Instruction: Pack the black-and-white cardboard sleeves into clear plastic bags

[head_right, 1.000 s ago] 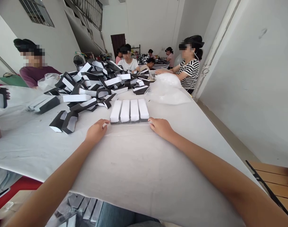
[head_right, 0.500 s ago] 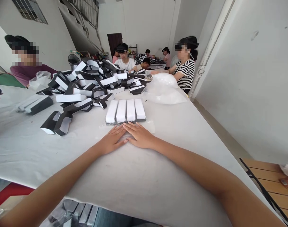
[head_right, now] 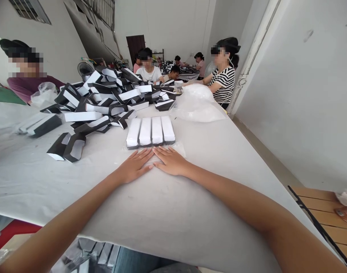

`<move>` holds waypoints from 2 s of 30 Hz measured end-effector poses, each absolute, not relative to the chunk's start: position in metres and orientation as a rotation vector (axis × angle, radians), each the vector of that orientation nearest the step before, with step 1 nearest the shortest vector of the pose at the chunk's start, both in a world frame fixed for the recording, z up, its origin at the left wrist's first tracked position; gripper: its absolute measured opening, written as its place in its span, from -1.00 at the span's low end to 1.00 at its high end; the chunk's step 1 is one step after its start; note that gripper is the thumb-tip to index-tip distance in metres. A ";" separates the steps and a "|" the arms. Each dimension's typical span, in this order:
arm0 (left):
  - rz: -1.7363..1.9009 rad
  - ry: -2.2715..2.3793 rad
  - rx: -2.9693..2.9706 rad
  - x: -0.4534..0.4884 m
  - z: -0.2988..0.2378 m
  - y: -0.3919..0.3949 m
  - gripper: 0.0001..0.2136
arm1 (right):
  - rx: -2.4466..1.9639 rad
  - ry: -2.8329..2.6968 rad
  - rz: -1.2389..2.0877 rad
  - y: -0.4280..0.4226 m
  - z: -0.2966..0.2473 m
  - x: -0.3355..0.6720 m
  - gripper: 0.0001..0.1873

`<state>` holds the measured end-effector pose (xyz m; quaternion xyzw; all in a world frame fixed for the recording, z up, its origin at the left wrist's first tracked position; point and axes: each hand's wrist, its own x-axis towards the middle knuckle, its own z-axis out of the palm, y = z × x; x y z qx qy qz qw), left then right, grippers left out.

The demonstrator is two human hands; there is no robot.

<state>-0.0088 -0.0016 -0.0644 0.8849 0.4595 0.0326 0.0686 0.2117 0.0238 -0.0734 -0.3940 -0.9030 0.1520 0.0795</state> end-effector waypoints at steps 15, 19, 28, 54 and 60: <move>0.130 1.434 2.599 -0.024 -0.070 0.012 -0.38 | -1.230 -2.669 0.429 0.034 -0.079 0.221 -0.29; 0.131 1.435 2.593 -0.025 -0.067 0.015 -0.39 | -1.237 -2.677 0.426 0.037 -0.078 0.222 -0.29; 0.122 1.435 2.595 -0.029 -0.065 0.029 -0.41 | -1.245 -2.668 0.415 0.051 -0.078 0.227 -0.34; 0.106 1.468 2.518 -0.058 -0.061 0.024 -0.42 | -1.186 -2.706 0.446 0.060 -0.083 0.254 -0.33; 0.073 1.480 2.473 -0.070 -0.061 0.026 -0.40 | -1.201 -2.707 0.440 0.060 -0.083 0.256 -0.33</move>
